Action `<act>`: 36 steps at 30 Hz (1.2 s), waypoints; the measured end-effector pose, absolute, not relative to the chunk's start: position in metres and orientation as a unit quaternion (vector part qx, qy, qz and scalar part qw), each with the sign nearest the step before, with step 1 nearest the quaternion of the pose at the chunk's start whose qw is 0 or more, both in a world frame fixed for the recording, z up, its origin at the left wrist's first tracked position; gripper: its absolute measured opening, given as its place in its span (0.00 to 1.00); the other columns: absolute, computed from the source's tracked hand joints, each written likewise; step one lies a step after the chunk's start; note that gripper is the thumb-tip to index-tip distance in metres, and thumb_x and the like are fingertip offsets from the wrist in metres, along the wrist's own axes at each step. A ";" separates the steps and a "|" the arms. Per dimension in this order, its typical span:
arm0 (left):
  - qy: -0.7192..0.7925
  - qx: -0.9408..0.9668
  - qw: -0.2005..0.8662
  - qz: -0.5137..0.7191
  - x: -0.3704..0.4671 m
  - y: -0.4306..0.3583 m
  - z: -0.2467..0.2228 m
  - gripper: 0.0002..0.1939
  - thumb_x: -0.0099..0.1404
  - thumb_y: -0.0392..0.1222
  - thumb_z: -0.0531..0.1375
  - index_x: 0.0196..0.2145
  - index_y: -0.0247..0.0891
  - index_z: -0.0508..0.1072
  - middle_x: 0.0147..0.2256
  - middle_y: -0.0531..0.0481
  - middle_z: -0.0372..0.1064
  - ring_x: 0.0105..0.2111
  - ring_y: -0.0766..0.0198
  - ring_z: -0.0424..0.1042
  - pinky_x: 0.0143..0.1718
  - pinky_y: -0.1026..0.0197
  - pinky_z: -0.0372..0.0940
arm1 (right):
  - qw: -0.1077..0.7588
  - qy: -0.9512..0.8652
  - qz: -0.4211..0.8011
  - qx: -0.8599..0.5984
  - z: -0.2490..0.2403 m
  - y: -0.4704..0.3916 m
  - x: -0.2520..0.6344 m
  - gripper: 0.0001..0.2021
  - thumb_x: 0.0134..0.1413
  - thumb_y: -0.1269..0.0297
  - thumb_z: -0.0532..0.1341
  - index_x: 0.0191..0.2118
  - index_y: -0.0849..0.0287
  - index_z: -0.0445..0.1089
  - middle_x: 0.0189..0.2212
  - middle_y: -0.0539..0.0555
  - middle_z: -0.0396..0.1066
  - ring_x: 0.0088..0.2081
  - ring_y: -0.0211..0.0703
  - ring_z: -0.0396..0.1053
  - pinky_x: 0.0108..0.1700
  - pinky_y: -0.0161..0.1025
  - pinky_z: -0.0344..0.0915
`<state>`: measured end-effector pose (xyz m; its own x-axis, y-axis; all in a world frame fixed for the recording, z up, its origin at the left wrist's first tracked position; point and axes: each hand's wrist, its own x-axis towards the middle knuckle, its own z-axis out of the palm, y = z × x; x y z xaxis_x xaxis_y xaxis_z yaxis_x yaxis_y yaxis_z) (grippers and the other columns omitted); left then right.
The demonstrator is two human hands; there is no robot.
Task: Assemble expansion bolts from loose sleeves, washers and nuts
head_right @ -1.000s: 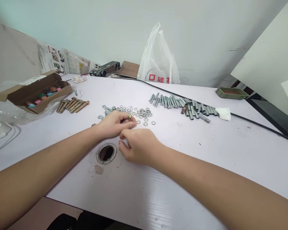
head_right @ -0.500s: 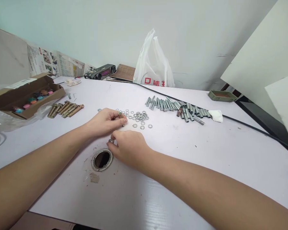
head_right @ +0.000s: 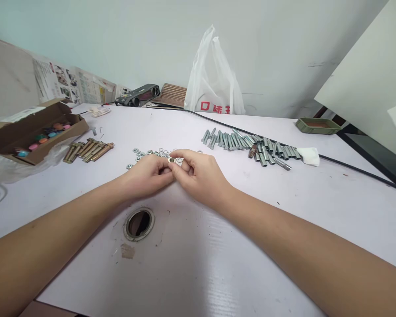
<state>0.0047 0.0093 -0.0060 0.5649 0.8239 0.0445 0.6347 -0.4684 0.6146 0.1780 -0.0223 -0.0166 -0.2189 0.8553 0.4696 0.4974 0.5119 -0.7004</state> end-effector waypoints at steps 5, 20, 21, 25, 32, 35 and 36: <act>0.433 0.843 0.272 0.168 0.005 0.012 -0.008 0.22 0.63 0.51 0.53 0.19 0.35 0.52 0.18 0.55 0.46 0.20 0.72 0.48 0.21 0.66 0.45 | 0.428 -0.750 0.222 -0.453 -0.017 -0.022 0.177 0.14 0.57 0.60 0.59 0.45 0.62 0.73 0.19 0.46 0.61 0.22 0.30 0.56 0.28 0.31 0.58; 0.421 0.847 0.280 0.163 0.001 0.018 -0.018 0.18 0.61 0.49 0.54 0.21 0.33 0.59 0.20 0.54 0.54 0.22 0.71 0.53 0.21 0.66 0.47 | 0.418 -0.730 0.320 -0.436 -0.016 -0.026 0.179 0.30 0.53 0.56 0.64 0.58 0.63 0.60 0.19 0.45 0.62 0.21 0.30 0.57 0.25 0.30 0.56; 0.419 0.845 0.286 0.167 0.001 0.017 -0.017 0.18 0.61 0.49 0.55 0.20 0.33 0.58 0.19 0.55 0.53 0.22 0.72 0.52 0.20 0.67 0.46 | 0.422 -0.732 0.315 -0.432 -0.015 -0.028 0.180 0.25 0.53 0.56 0.63 0.54 0.64 0.65 0.17 0.45 0.60 0.20 0.30 0.55 0.25 0.30 0.55; 0.422 0.819 0.347 0.174 0.001 0.013 -0.013 0.19 0.60 0.52 0.58 0.22 0.34 0.61 0.18 0.56 0.51 0.19 0.73 0.49 0.19 0.67 0.46 | 0.481 -0.698 0.263 -0.460 -0.010 -0.035 0.187 0.26 0.59 0.55 0.56 0.15 0.64 0.55 0.12 0.48 0.46 0.17 0.27 0.44 0.19 0.33 0.42; 0.423 0.816 0.356 0.170 0.000 0.013 -0.013 0.21 0.62 0.55 0.57 0.24 0.33 0.66 0.19 0.56 0.53 0.20 0.74 0.50 0.19 0.68 0.46 | 0.471 -0.655 0.400 -0.436 -0.011 -0.036 0.183 0.22 0.63 0.49 0.51 0.44 0.65 0.69 0.18 0.49 0.64 0.20 0.31 0.59 0.24 0.31 0.56; 0.420 0.814 0.365 0.167 0.001 0.014 -0.013 0.20 0.62 0.55 0.57 0.27 0.33 0.69 0.20 0.56 0.54 0.20 0.73 0.51 0.19 0.68 0.47 | 0.450 -0.648 0.441 -0.428 -0.010 -0.035 0.183 0.27 0.64 0.45 0.48 0.34 0.66 0.71 0.16 0.52 0.65 0.20 0.32 0.60 0.27 0.32 0.59; 0.419 0.810 0.374 0.166 0.001 0.014 -0.013 0.20 0.62 0.55 0.57 0.29 0.33 0.71 0.20 0.56 0.53 0.20 0.73 0.51 0.19 0.68 0.47 | 0.464 -0.639 0.429 -0.438 -0.009 -0.036 0.185 0.31 0.64 0.45 0.47 0.23 0.66 0.68 0.13 0.52 0.61 0.18 0.31 0.58 0.26 0.33 0.58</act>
<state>0.0010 0.0139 -0.0132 0.5932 0.8039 -0.0436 0.5551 -0.3692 0.7454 0.1848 -0.0356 -0.0092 -0.1842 0.9585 0.2175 0.1621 0.2479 -0.9551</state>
